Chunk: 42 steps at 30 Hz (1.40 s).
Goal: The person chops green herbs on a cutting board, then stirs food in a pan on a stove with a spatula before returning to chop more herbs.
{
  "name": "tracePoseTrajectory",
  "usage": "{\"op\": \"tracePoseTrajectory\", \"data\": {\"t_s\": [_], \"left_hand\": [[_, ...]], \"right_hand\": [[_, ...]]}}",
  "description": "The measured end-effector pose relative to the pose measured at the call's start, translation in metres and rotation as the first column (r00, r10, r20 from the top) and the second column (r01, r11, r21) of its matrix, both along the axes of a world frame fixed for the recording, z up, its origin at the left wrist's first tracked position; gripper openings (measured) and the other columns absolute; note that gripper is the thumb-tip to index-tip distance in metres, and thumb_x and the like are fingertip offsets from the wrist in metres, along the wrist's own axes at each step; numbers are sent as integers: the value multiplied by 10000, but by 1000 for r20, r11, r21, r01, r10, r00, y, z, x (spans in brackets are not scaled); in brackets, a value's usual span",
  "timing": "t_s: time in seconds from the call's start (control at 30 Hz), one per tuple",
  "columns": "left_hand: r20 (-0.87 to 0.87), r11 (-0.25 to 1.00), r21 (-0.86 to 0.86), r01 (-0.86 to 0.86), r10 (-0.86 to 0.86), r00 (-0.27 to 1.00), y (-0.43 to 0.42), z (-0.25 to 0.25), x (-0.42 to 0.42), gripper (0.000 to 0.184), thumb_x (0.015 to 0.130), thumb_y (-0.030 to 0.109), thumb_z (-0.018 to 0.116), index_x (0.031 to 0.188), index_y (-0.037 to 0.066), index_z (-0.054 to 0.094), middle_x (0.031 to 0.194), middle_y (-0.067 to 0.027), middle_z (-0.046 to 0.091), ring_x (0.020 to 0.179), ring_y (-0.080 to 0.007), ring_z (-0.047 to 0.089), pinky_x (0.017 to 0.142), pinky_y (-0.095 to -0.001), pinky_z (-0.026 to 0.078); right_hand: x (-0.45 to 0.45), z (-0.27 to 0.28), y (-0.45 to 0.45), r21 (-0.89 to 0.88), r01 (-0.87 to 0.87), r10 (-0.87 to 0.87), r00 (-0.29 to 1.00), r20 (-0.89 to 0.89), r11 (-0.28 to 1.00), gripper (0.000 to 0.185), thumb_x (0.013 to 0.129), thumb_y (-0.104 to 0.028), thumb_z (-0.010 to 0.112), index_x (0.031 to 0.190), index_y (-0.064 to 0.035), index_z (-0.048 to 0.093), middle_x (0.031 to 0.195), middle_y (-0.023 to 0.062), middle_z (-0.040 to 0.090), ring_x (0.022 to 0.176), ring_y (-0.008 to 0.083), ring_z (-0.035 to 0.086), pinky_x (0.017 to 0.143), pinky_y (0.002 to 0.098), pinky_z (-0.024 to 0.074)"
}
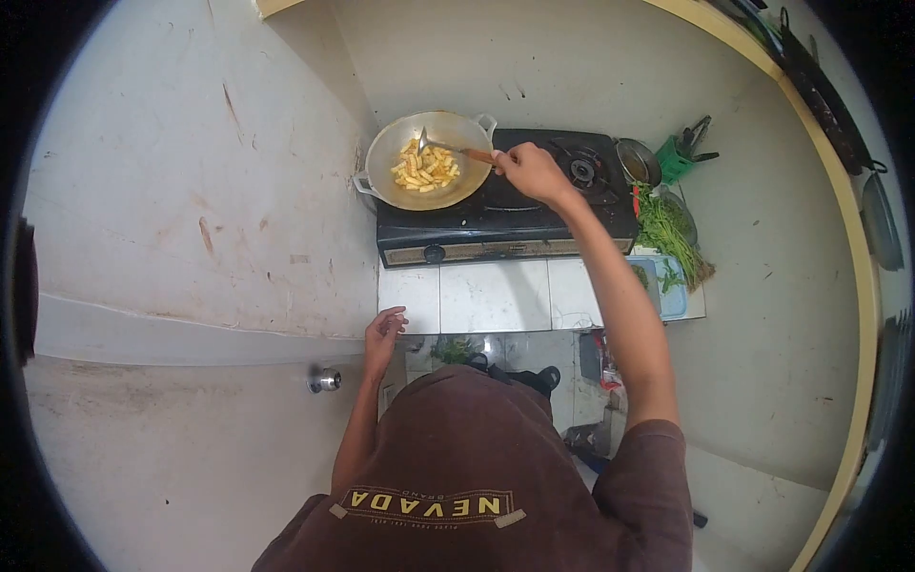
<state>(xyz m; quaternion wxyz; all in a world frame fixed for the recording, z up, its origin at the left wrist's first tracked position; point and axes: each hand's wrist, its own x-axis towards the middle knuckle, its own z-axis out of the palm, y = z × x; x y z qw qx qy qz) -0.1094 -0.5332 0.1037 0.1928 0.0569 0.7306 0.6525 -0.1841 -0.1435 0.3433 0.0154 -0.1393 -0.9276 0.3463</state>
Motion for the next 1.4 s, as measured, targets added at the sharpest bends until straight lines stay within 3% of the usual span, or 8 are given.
{"op": "tracePoseTrajectory", "data": {"t_s": [0.17, 0.37, 0.67, 0.87, 1.13, 1.23, 1.27, 1.4], "left_hand": [[0, 1000, -5, -8, 8, 1000, 0, 4, 3, 278, 1011, 238, 633, 1221, 64, 687, 944, -40, 698, 855, -112, 593, 792, -277, 484], [29, 1000, -10, 11, -11, 1000, -1, 3, 6, 268, 1009, 226, 633, 1215, 65, 691, 945, -39, 700, 863, -107, 599, 791, -273, 484], [45, 1000, 13, 5, -6, 999, -1, -5, 8, 269, 1007, 217, 635, 1220, 59, 686, 957, -47, 704, 871, -110, 609, 788, -270, 490], [-10, 999, 7, 47, -47, 999, 8, -6, 3, 249, 1003, 203, 644, 1213, 79, 693, 912, -27, 710, 801, -86, 582, 743, -245, 474], [13, 1000, -13, 0, 1, 1000, -2, 0, 1, 270, 1005, 217, 639, 1220, 62, 687, 937, -32, 702, 847, -105, 591, 776, -263, 475], [46, 1000, 15, -7, 6, 999, -8, -3, 3, 264, 1004, 213, 639, 1219, 68, 689, 938, -32, 697, 848, -102, 586, 779, -262, 471], [41, 1000, 3, -4, 4, 999, -9, -2, 4, 265, 1004, 213, 639, 1220, 68, 689, 940, -33, 696, 845, -102, 585, 779, -262, 472], [27, 1000, 3, -8, 8, 1000, -11, 1, 6, 257, 1002, 210, 647, 1220, 81, 694, 930, -32, 708, 824, -86, 591, 752, -252, 478]], "right_hand": [[-32, -70, -25, -196, 198, -222, 969, -112, 961, 476, 981, -375, 551, 910, 64, 720, 856, 314, 678, 926, 475, 680, 803, 511, 518], [-7, -60, -44, 71, 70, -63, 993, -102, 995, 473, 996, -314, 533, 852, 108, 692, 810, 344, 657, 871, 495, 671, 821, 528, 534], [52, 14, -14, 179, -7, 17, 998, -54, 984, 469, 1020, -341, 526, 877, 69, 703, 661, 273, 614, 664, 436, 648, 636, 489, 476], [5, -24, -48, 71, 55, -49, 996, -80, 996, 466, 1000, -287, 523, 859, 131, 672, 829, 354, 649, 911, 494, 665, 821, 532, 528], [55, 12, -24, 157, -26, 20, 999, 39, 987, 486, 1003, -335, 536, 837, 93, 694, 783, 326, 656, 831, 484, 676, 776, 533, 518], [62, 49, -8, 182, -72, 53, 993, 108, 981, 534, 996, -402, 564, 843, 91, 703, 723, 295, 652, 756, 430, 693, 738, 489, 521], [57, 40, 8, 195, -111, 91, 990, 110, 974, 511, 978, -404, 596, 883, 85, 710, 647, 215, 624, 604, 300, 628, 637, 447, 484], [47, 58, 16, 255, -139, 116, 988, 102, 957, 446, 907, -355, 659, 834, 82, 703, 672, 228, 647, 652, 317, 664, 659, 445, 503]]}}
